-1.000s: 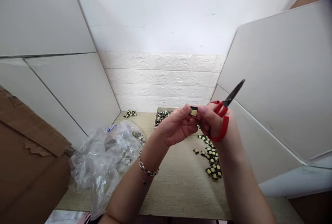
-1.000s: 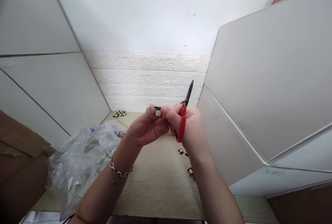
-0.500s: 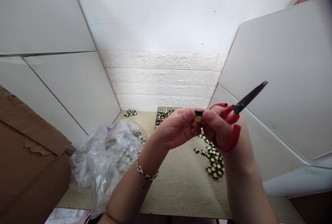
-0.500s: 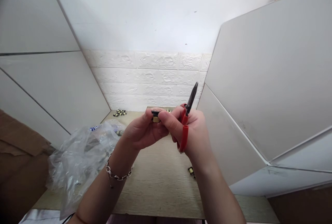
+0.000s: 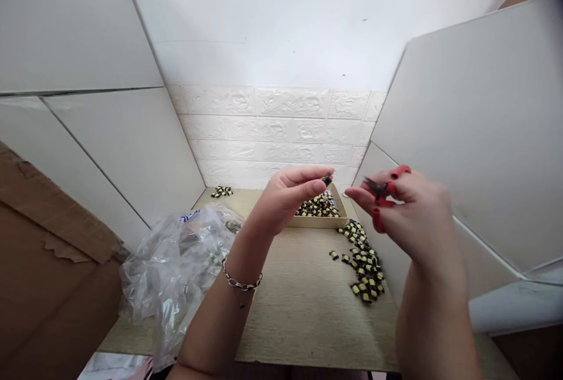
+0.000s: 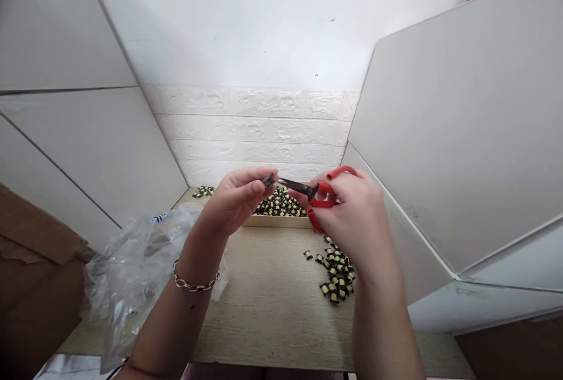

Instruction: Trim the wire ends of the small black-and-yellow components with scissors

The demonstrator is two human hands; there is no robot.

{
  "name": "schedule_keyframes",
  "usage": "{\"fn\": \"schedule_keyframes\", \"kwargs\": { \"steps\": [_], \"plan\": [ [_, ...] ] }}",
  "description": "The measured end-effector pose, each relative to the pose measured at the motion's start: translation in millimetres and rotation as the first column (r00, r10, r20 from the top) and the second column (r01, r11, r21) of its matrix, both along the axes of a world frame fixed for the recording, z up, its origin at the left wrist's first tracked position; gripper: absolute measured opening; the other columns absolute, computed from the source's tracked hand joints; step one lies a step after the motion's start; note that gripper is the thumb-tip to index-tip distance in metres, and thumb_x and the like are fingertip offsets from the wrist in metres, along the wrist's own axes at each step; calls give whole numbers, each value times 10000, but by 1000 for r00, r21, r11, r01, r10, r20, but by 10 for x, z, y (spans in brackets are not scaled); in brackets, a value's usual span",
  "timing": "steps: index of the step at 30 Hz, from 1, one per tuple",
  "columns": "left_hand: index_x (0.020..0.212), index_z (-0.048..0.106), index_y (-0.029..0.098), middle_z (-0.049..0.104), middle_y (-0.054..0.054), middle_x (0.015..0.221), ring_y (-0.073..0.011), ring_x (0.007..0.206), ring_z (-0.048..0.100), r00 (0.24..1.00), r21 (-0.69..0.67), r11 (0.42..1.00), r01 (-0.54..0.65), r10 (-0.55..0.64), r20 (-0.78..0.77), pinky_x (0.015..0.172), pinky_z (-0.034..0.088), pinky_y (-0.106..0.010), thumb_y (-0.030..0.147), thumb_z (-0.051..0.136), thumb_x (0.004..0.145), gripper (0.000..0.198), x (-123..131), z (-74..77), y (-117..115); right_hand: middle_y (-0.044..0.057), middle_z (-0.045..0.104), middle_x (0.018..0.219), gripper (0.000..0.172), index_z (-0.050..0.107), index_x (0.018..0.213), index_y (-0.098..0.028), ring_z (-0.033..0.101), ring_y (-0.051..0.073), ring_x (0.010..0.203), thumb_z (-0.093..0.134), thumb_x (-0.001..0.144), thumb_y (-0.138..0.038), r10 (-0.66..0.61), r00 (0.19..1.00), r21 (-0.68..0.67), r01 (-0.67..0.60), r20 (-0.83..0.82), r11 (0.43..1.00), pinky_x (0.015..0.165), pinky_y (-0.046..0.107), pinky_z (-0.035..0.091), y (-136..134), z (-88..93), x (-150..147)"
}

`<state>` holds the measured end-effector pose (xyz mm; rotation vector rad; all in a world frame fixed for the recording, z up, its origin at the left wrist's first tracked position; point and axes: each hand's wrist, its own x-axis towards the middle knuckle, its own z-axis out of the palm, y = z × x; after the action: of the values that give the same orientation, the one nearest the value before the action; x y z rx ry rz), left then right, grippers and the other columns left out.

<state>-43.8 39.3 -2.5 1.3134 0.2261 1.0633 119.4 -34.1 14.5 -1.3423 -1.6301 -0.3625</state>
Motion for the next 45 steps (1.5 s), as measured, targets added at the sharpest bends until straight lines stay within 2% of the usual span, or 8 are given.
{"fn": "schedule_keyframes", "kwargs": {
  "steps": [2,4,7,9,15,25,34,45],
  "plan": [
    [829,698,242,669,-9,848,-92,771,565,994,68,992,-103,105,-34,732,419,-231,259,701,637,192,-30,-8,54,2,551,537,212,537,532,-202,477,142,571,601,701,-312,-101,977,-8,104,186,995,590,285,337,30,-2,51],
    [828,698,243,665,-11,854,-102,790,562,977,146,971,-189,201,-70,729,423,-235,232,707,627,202,-56,-8,87,-7,493,483,215,502,502,-198,432,133,525,559,697,-269,-185,934,-40,207,306,978,559,278,307,48,-4,64],
    [815,699,252,657,-7,854,-112,827,558,956,234,940,-250,278,-93,736,426,-235,219,711,616,202,-81,4,98,-14,395,430,259,433,462,-195,306,115,448,515,691,-284,-294,875,-58,341,384,938,486,267,235,46,-11,39],
    [810,699,259,654,-4,849,-114,834,557,953,255,931,-261,290,-86,746,427,-240,220,709,619,195,-86,13,90,-15,362,419,298,393,446,-191,255,108,431,507,695,-312,-316,858,-83,379,406,922,463,260,200,35,-17,16],
    [799,701,255,657,-8,852,-121,844,559,957,258,931,-259,283,-59,800,414,-264,212,713,612,192,-77,18,74,-12,405,441,310,381,457,-184,262,104,425,504,696,-339,-306,860,-177,403,408,898,444,247,159,23,-26,-23],
    [823,695,270,659,0,872,-118,859,563,967,290,930,-224,249,-52,795,431,-261,201,722,605,230,-87,3,109,-14,419,454,299,413,477,-180,273,102,446,476,718,-344,-311,861,-215,420,403,882,449,228,162,15,0,-45],
    [829,694,262,659,-9,876,-121,859,568,960,290,926,-243,272,-65,789,445,-265,218,721,606,229,-83,-6,119,-14,427,470,291,410,484,-176,301,103,462,480,716,-338,-307,865,-226,416,396,881,456,227,178,5,-5,-55],
    [827,695,269,654,-8,875,-116,840,561,953,287,922,-259,293,-80,777,447,-265,231,722,605,226,-77,-12,130,-21,405,462,331,372,481,-175,274,95,441,468,737,-362,-290,867,-229,403,405,886,445,222,178,13,-6,-49]
  ]
}}
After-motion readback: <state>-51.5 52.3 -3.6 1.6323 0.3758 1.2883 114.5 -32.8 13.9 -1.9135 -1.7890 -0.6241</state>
